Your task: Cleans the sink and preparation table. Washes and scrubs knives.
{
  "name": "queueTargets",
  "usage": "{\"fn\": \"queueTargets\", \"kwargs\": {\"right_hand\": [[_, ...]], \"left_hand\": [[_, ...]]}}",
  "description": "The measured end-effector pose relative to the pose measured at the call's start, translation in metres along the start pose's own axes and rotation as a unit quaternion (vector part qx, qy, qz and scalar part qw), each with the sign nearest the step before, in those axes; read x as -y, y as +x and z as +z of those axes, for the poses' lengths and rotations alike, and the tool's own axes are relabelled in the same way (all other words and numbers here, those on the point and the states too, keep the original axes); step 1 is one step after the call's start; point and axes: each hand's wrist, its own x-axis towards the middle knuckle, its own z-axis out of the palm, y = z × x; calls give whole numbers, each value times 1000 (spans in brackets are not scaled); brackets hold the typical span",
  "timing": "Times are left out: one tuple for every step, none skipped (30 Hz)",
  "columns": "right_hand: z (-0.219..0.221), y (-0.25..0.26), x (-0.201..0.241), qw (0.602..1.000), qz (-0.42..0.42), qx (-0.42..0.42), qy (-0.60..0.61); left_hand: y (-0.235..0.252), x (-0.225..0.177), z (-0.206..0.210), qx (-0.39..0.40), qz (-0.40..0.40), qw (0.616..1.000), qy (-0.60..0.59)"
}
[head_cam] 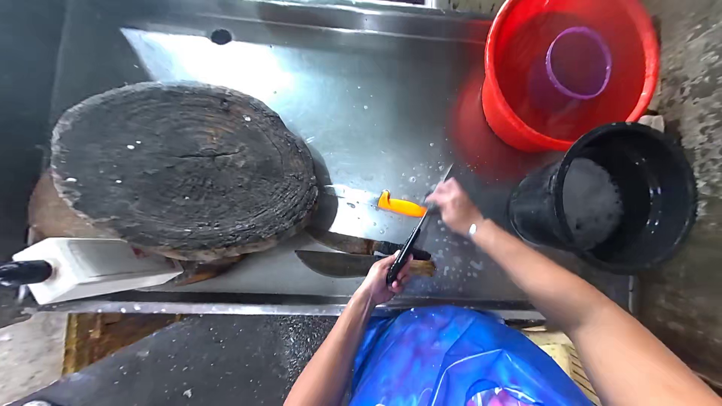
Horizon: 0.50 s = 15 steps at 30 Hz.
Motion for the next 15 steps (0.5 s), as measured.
{"fn": "queueTargets", "kwargs": {"right_hand": [[6,-8,10,999,-37,3,23],[9,-12,8,997,-64,2,42],[9,-10,-8,997,-66,4,46],[3,-2,-33,999,-38,3,15],[-7,10,-58,999,20,8,-27],[-20,22,-75,994,91,10,-53],[-35,30,-81,987,149,-13,-54],[-47,34,-74,980,186,-49,-45],[-54,34,-57,977,193,-80,-37],[-55,27,-35,980,178,-88,-32],[-48,13,-10,986,148,-75,-23],[-33,-4,11,994,99,-54,-12],[-14,-20,27,999,46,-19,4],[7,-32,30,1000,-2,10,16],[21,-35,24,999,-29,26,18]], "left_hand": [[-3,-3,-2,-9,3,1000,18],[-7,-4,-4,-28,5,999,47],[-10,-4,-4,-51,8,995,85],[-12,-3,-3,-75,14,988,136],[-13,-3,1,-96,22,975,199],[-14,-5,5,-103,27,959,263],[-15,-6,11,-100,28,944,314],[-16,-7,16,-97,26,932,349],[-16,-8,21,-103,22,924,367],[-16,-5,24,-114,18,920,374],[-15,-3,25,-125,20,916,380],[-14,0,24,-137,26,910,390],[-12,2,22,-147,35,903,402],[-9,4,20,-154,40,894,419],[-7,5,17,-158,40,883,439]]}}
